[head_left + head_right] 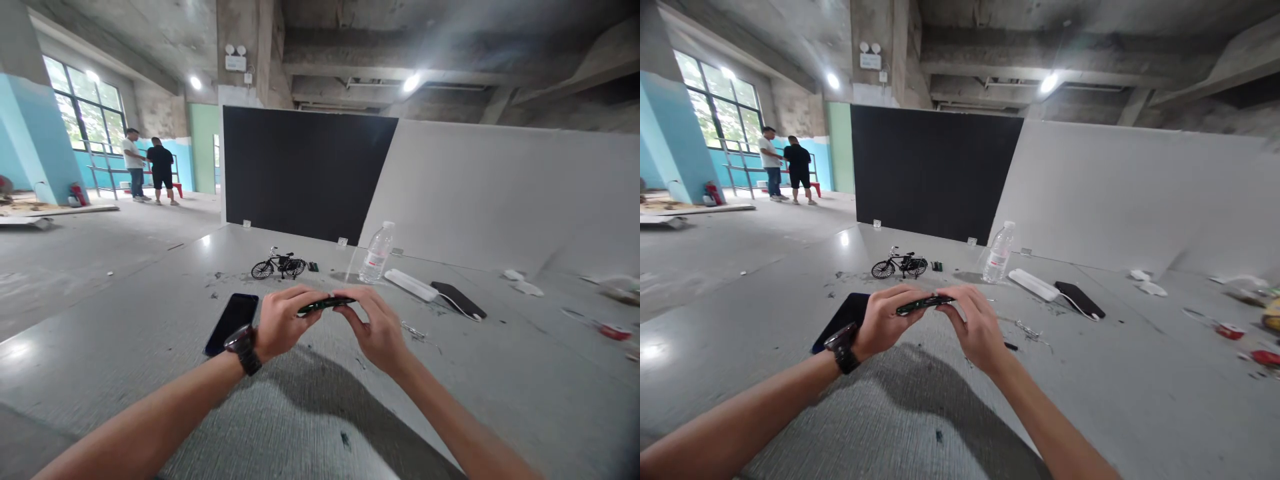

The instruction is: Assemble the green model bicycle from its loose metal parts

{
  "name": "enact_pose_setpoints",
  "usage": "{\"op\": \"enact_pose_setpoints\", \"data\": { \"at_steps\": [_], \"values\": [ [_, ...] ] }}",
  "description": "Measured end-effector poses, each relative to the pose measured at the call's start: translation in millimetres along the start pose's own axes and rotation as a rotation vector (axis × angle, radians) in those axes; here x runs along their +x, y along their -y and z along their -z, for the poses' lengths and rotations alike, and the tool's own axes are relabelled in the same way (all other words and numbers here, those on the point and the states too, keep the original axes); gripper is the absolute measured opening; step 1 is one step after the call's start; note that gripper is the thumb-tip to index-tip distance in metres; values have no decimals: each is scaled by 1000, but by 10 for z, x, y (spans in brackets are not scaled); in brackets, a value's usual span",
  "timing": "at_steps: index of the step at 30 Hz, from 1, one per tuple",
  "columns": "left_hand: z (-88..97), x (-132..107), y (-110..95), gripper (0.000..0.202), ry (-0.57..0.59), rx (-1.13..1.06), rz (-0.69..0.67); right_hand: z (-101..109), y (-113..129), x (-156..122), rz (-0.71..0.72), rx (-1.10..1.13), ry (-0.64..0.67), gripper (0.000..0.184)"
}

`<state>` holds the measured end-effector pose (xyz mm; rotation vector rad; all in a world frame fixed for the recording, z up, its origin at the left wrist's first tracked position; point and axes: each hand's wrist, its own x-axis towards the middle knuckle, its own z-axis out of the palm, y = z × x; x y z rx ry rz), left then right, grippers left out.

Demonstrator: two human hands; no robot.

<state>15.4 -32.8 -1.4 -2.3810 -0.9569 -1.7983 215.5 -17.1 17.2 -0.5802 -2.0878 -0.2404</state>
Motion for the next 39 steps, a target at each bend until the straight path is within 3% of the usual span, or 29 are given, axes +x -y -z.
{"op": "enact_pose_setpoints", "data": {
  "at_steps": [9, 17, 28, 34, 39],
  "values": [
    [91, 87, 91, 23, 99, 97, -47, -11, -25, -3, -58, 72, 3, 12],
    [91, 92, 110, 22, 39, 240, -77, 50, -8, 55, -84, 103, 132, 19],
    [161, 136, 50, 15, 125, 440, -241, -43, -14, -41, -30, 27, 86, 16],
    [151, 115, 78, 16, 53, 361, -207, -57, -5, -59, -74, 39, 91, 14],
    [151, 121, 70, 12, 96, 354, -196, -68, 12, -61, -94, 34, 67, 16]
  ]
}}
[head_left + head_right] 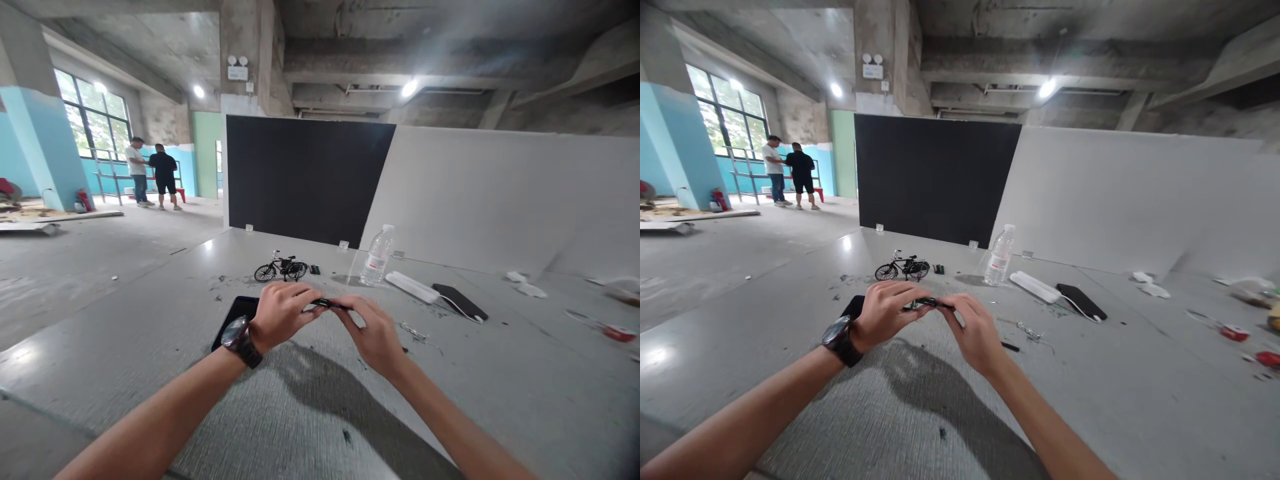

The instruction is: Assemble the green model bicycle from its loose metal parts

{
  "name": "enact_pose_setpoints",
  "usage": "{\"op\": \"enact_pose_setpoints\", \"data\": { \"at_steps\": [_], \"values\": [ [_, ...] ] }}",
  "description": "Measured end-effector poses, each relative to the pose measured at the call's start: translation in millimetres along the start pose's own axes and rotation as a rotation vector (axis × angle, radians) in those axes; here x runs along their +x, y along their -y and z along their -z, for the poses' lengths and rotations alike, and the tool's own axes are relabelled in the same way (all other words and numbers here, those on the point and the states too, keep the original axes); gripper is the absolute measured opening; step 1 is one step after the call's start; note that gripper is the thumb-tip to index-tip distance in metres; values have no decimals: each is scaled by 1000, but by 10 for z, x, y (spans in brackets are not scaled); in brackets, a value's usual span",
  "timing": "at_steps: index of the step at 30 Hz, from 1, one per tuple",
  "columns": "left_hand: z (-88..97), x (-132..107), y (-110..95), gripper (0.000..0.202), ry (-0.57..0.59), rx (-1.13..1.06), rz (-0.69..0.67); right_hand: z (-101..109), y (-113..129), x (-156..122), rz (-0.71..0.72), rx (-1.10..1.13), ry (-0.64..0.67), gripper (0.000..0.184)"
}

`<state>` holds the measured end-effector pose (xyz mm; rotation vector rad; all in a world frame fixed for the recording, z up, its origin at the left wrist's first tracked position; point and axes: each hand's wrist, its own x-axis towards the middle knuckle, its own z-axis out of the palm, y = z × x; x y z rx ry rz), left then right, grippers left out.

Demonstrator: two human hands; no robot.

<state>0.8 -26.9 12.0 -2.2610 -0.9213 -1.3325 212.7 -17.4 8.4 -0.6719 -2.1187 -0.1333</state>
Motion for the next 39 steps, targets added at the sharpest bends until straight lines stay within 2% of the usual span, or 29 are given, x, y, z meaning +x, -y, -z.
{"op": "enact_pose_setpoints", "data": {
  "at_steps": [10, 17, 23, 26, 28, 29, 31, 33, 36, 39],
  "values": [
    [-172, -80, 36, 16, 14, -249, 82, -1, 19, -9, -59, 54, 26, 16],
    [-164, -53, 25, 19, -40, -223, 123, 8, 33, -7, -64, 58, 31, 15],
    [-155, -75, 21, 22, -20, -275, 128, 88, 81, 43, -64, 98, 71, 19],
    [-136, -83, 7, 23, -23, -249, 88, 160, -73, 75, -162, 131, 86, 28],
    [-124, -87, -2, 23, -6, -218, 66, 203, -287, 52, -267, 40, 81, 32],
    [-120, -89, -6, 23, 10, -202, 54, 218, -413, 20, -308, -63, 111, 31],
    [-119, -97, -12, 22, 42, -174, 32, 231, -663, -80, -366, -274, 276, 27],
    [-130, -108, -14, 22, 64, -157, 2, 221, -858, -200, -457, -383, 429, 26],
    [-157, -127, -13, 22, 64, -153, -24, 176, -1002, -334, -505, -355, 539, 22],
    [-175, -140, -10, 23, 66, -151, -28, 133, -1015, -366, -510, -332, 547, 17]
  ]
}}
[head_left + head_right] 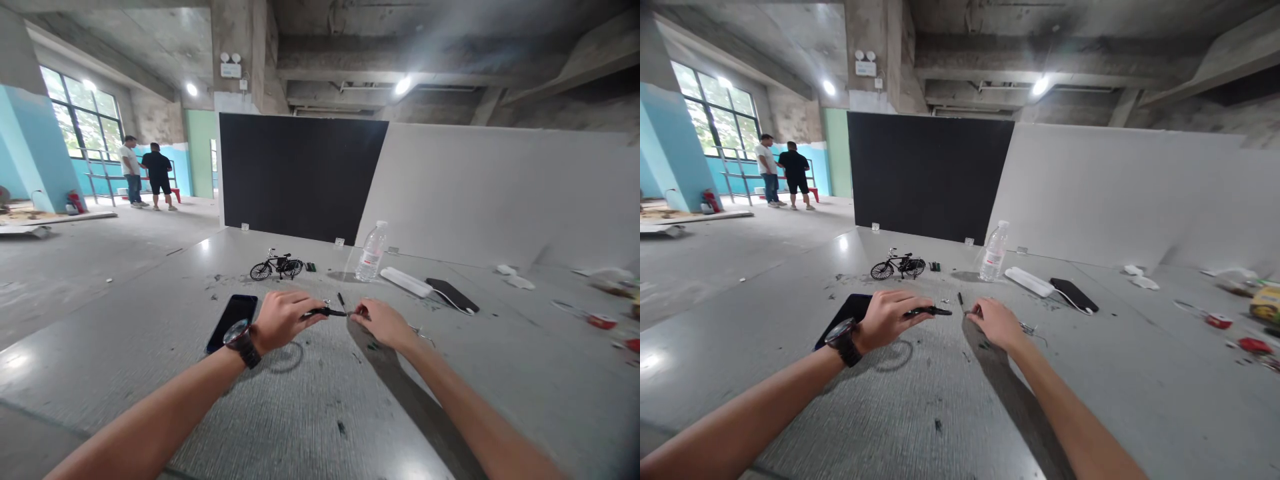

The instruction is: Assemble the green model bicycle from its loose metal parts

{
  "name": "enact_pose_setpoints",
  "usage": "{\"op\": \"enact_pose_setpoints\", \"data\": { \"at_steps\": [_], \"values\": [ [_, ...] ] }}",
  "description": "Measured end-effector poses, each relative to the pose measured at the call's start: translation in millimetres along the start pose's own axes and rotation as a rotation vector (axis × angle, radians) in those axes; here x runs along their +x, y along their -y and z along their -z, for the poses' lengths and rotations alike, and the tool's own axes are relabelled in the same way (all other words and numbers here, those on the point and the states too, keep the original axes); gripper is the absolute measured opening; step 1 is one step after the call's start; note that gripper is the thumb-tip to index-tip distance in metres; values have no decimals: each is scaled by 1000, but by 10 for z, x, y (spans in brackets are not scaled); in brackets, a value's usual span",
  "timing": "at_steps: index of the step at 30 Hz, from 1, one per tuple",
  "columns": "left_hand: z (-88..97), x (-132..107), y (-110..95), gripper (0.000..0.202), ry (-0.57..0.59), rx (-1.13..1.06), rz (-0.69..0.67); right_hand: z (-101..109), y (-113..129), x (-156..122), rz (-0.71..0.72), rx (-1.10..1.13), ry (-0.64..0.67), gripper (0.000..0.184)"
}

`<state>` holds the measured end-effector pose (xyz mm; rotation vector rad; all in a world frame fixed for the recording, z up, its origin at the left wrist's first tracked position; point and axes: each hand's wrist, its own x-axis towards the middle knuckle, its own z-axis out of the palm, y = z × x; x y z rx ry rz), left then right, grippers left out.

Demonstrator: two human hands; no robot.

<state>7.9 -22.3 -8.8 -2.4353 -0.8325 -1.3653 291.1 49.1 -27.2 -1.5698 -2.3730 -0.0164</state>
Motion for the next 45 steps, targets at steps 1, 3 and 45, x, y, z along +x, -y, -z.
{"op": "enact_pose_setpoints", "data": {
  "at_steps": [1, 3, 45],
  "values": [
    [-3, -2, 1, 23, 3, 2, -1, -3, 16, 2, -6, 1, -6, 16],
    [-5, -4, 0, 23, 11, 8, -5, 1, 61, 1, -10, 19, -19, 18],
    [73, -65, -5, 17, 26, 129, -108, 370, -415, -51, -37, 120, 243, 13]
  ]
}}
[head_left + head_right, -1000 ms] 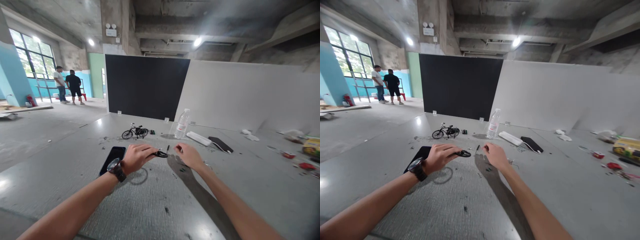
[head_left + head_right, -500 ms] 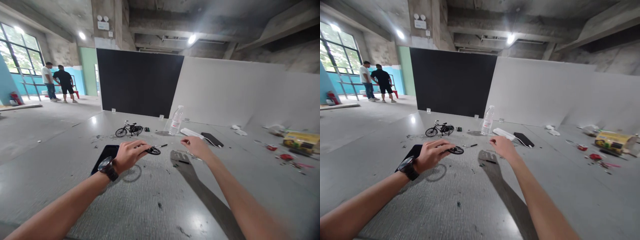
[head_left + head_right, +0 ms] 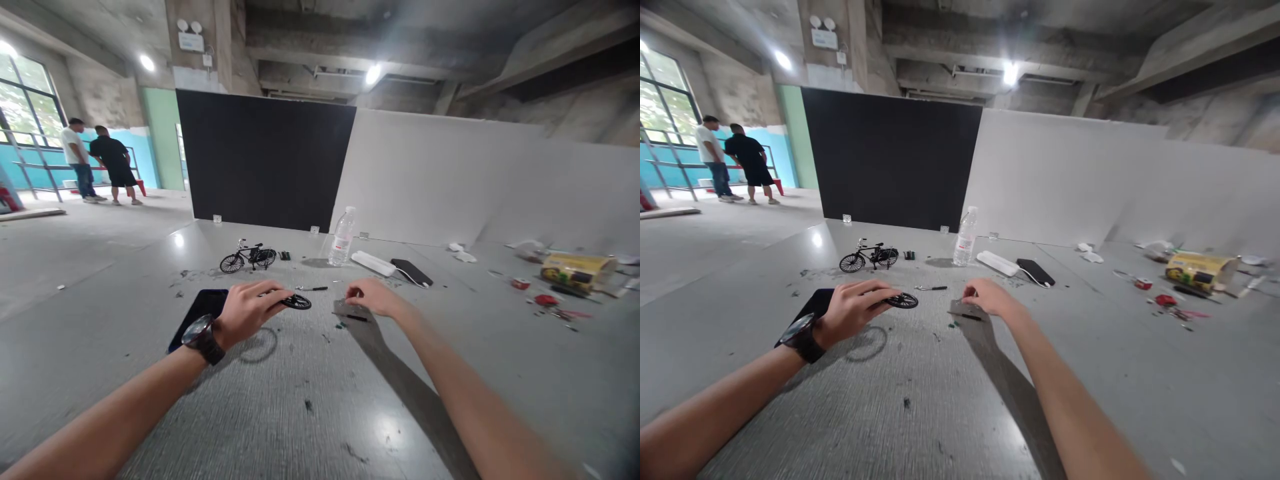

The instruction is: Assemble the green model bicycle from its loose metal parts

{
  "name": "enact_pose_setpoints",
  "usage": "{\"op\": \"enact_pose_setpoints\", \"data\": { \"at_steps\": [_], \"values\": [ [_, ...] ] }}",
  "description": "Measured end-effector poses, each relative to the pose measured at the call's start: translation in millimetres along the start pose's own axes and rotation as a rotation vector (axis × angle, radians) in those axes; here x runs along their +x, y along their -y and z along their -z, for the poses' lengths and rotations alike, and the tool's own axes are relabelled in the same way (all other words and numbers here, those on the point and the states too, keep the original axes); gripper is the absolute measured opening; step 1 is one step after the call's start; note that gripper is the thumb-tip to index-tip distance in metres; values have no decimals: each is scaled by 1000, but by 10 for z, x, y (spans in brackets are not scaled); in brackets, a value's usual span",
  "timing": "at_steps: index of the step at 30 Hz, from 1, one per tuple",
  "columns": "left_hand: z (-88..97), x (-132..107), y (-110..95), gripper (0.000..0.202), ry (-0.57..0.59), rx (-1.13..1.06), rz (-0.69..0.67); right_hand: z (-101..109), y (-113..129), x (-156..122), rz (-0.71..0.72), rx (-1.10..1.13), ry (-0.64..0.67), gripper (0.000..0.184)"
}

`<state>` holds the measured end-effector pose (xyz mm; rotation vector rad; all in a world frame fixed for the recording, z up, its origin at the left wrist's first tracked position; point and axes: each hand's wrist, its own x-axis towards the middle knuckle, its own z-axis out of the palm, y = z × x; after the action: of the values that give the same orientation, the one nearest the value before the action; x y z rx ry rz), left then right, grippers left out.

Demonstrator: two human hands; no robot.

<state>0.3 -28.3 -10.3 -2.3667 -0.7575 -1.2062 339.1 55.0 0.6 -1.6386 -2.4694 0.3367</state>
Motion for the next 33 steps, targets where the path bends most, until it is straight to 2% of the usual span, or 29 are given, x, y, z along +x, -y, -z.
{"op": "enact_pose_setpoints", "data": {
  "at_steps": [5, 9, 14, 18, 25, 29, 33],
  "values": [
    [-3, -6, 8, 17, 21, -7, 8, -69, 121, 53, 26, -11, -3, 16],
    [0, -5, 13, 17, 25, -15, 16, 62, 49, -6, 8, -34, -26, 19],
    [6, 2, 21, 19, 44, -4, 37, 124, -12, -79, 3, -59, 19, 8],
    [7, -1, 30, 20, 44, 8, 59, -8, 111, -44, 21, -76, -16, 8],
    [-4, -15, 48, 20, 81, 29, 36, -281, 468, 86, 86, -130, -200, 25],
    [10, -4, 96, 20, 55, 92, 64, -425, 584, 143, 128, -170, -219, 33],
    [31, 1, 164, 21, 21, 133, 106, -472, 621, 169, 139, -179, -182, 32]
  ]
}}
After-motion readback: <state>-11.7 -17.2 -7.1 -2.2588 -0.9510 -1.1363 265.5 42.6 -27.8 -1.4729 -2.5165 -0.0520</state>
